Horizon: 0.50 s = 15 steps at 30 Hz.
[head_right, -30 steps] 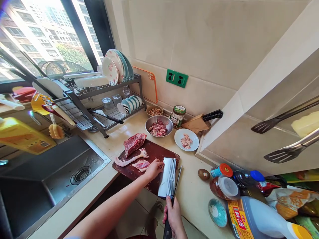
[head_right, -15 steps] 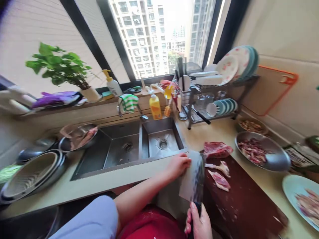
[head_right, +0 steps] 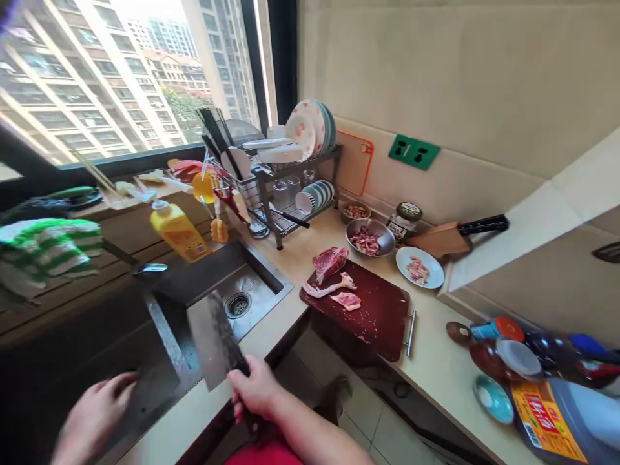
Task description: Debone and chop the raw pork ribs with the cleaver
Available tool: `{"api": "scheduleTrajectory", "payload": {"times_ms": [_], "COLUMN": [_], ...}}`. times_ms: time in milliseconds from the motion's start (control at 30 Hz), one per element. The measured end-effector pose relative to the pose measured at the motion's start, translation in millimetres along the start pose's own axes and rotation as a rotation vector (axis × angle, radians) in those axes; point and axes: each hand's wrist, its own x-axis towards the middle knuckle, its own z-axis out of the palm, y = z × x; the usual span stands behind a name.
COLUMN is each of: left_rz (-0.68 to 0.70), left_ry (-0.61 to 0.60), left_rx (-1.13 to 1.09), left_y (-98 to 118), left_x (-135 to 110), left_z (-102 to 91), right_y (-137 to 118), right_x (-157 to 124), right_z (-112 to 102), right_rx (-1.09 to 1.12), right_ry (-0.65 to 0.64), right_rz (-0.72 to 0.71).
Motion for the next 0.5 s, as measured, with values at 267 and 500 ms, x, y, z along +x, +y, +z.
{"api": "scheduleTrajectory", "payload": {"times_ms": [267,500], "left_rz": [0.677,0.916], "left_ry": [-0.332,-0.391], "left_rx": [-0.368,-0.126], "left_y": [271.6,402.7], "left_x": [40.4,66.3], "left_z": [124.5,167.8], "right_y": [3.6,45.5], "right_x": [-146.0,-227.6], "right_z": [-176.7,-272.9], "right_rx": [0.250,0.354], "right_ry": [0.734,0.964], "right_rz": [-0.230,-0.220]}}
